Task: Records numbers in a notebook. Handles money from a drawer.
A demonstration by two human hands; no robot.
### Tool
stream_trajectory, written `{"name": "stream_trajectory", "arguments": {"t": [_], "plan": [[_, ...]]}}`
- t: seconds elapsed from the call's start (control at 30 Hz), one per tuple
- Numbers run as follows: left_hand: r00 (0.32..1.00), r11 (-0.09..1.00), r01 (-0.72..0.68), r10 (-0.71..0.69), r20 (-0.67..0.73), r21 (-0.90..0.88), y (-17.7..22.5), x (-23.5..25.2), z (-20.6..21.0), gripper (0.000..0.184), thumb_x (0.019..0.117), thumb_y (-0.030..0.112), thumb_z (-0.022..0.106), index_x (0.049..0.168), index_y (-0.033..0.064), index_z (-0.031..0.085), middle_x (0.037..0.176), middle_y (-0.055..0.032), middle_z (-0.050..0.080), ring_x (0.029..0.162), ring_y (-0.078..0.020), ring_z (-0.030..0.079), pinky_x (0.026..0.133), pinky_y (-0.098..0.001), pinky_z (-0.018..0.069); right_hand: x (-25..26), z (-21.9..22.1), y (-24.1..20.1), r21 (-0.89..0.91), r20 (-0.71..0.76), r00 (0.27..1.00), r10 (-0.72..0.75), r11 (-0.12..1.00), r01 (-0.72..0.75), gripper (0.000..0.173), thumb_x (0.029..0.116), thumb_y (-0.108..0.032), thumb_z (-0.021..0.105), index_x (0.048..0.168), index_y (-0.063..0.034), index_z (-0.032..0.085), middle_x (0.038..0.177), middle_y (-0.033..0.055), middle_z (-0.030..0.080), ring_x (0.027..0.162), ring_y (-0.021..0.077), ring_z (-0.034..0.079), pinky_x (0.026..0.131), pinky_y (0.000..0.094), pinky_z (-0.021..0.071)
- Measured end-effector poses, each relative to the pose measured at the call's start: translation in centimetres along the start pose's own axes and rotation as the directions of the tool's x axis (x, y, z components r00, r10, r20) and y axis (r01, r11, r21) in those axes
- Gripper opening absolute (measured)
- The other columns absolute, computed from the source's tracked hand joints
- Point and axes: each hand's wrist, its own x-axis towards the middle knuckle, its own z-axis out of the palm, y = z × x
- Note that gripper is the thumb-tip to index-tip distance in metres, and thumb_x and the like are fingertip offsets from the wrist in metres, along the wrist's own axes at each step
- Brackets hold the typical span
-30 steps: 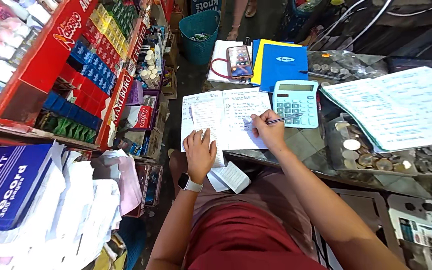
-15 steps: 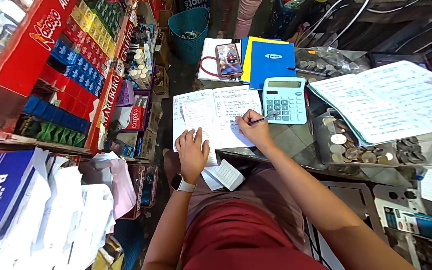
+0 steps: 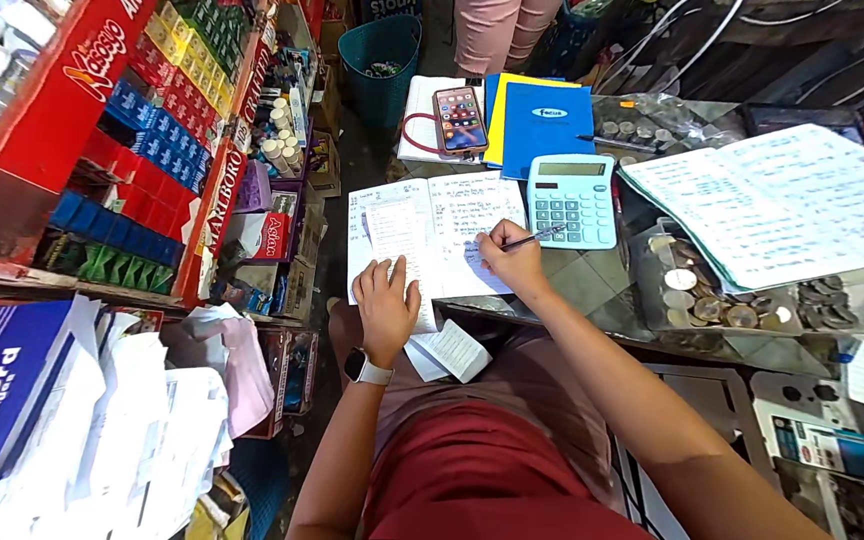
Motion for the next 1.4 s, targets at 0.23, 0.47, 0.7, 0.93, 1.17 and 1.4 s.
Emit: {"name": "stream_trajectory", "arguments": {"t": [0.23,0.47,0.7,0.93,1.17,1.4], "plan": [[1.000,1.000,-0.005,0.005,-0.010,-0.009,-0.08,-0.05,0.12,0.042,0.0995,0.032,0.054,0.133,0.0108,0.069,0.131,-0.0189,0.065,0.128,-0.0440,0.054,0.108,-0.0633,0.0349,-0.04,-0.03,-0.13,0.002,0.011,1.000,-0.006,1.000,0.006,0.030,0.0948,-0.004,0.063,0.073,-0.0112,0.045,0.055,-0.0048,0.050,0.045,0.0026,0.052,0.046,0.0181,0.0476],[1.000,1.000,-0.004,0.004,-0.018,-0.009,-0.06,-0.07,0.14,0.042,0.0994,0.032,0.054,0.133,0.0112,0.069,0.131,-0.0187,0.065,0.128,-0.0438,0.054,0.108,-0.0628,0.0351,0.00,0.05,0.32,-0.022,0.007,0.999,-0.044,0.999,0.044,0.030,0.0940,-0.003,0.064,0.072,-0.0107,0.045,0.055,-0.0050,0.048,0.045,0.0014,0.050,0.047,0.0170,0.0463],[1.000,1.000,-0.001,0.001,-0.001,0.005,-0.09,-0.05,0.17,0.043,0.0997,0.033,0.053,0.134,0.0116,0.069,0.132,-0.0180,0.065,0.129,-0.0436,0.053,0.108,-0.0624,0.0347,-0.01,0.09,0.62,-0.021,0.006,0.997,-0.073,0.997,0.073,0.031,0.0945,-0.003,0.062,0.071,-0.0112,0.044,0.055,-0.0054,0.045,0.045,0.0016,0.047,0.047,0.0169,0.0439],[1.000,1.000,0.001,-0.001,0.005,0.005,-0.09,-0.06,0.17,0.043,0.1000,0.033,0.052,0.134,0.0122,0.068,0.132,-0.0178,0.065,0.129,-0.0440,0.054,0.108,-0.0635,0.0344,0.08,0.09,0.68,-0.034,-0.011,0.996,-0.084,0.996,0.084,0.032,0.0939,-0.003,0.062,0.070,-0.0121,0.043,0.055,-0.0054,0.045,0.045,0.0012,0.046,0.046,0.0163,0.0419],[1.000,1.000,0.001,-0.001,0.005,0.011,-0.05,-0.06,0.11,0.043,0.0998,0.033,0.052,0.134,0.0113,0.068,0.132,-0.0181,0.065,0.129,-0.0435,0.054,0.108,-0.0629,0.0343,0.06,0.01,0.49,-0.042,-0.009,0.998,-0.066,0.997,0.066,0.032,0.0950,-0.004,0.062,0.070,-0.0113,0.043,0.055,-0.0048,0.045,0.045,0.0016,0.046,0.046,0.0167,0.0425],[1.000,1.000,0.004,-0.004,0.009,0.003,-0.03,-0.05,-0.02,0.043,0.0994,0.032,0.053,0.134,0.0117,0.068,0.131,-0.0188,0.065,0.129,-0.0443,0.054,0.107,-0.0635,0.0348,0.16,0.04,0.69,-0.058,-0.036,0.996,-0.084,0.995,0.082,0.032,0.0938,-0.004,0.062,0.070,-0.0117,0.042,0.055,-0.0048,0.044,0.046,0.0018,0.045,0.047,0.0174,0.0415]]}}
